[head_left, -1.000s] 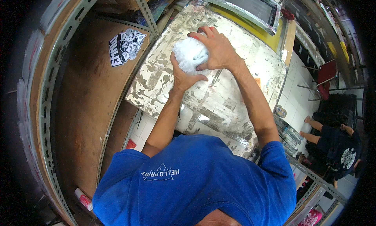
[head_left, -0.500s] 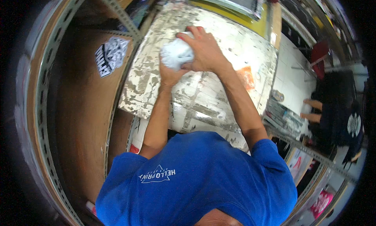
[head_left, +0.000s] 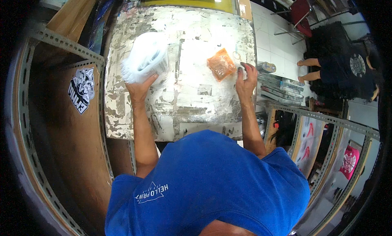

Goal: The person organizes printed plastic sleeves on a table, bundles them together, and places the bundle onto a shelf in a printing workshop.

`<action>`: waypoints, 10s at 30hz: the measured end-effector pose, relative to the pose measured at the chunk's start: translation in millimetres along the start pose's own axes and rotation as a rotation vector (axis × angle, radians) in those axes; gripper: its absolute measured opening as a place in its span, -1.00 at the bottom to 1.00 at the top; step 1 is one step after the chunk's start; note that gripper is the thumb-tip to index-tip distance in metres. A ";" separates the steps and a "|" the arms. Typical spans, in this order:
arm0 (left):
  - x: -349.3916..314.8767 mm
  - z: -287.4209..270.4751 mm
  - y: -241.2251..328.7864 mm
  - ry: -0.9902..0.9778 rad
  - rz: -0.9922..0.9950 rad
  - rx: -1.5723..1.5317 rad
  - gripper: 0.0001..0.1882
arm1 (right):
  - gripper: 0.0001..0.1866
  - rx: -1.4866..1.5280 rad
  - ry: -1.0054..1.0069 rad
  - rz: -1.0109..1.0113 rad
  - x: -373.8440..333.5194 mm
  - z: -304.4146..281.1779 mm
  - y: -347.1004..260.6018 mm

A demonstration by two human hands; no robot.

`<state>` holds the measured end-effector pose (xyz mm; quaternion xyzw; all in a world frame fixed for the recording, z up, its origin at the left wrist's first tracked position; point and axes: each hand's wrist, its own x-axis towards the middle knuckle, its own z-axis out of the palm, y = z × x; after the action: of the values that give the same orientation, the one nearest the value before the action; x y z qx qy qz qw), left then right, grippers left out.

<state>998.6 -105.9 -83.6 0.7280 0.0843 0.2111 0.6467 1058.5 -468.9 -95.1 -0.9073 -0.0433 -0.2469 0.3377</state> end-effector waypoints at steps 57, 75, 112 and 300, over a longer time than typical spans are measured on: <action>0.1 -4.4 -12.0 0.111 -0.055 -0.123 0.43 | -0.86 0.339 -1.619 -0.939 142.4 202.0 -315.6; 0.1 -2.5 -18.4 0.154 0.074 0.014 0.06 | -0.64 1.140 -1.755 0.042 192.6 166.4 -272.8; 2.0 2.1 -13.7 0.144 0.010 -0.066 -0.14 | -0.45 -0.147 -0.955 -1.438 175.1 93.3 -280.6; -65.2 35.5 -53.3 0.180 -0.205 0.460 -0.84 | 0.11 0.687 -0.893 -0.091 49.8 110.7 -124.8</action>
<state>963.0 -155.9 -151.2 0.8218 0.2604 0.1838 0.4723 1117.8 -307.2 -69.4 -0.7589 -0.2988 0.1752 0.5514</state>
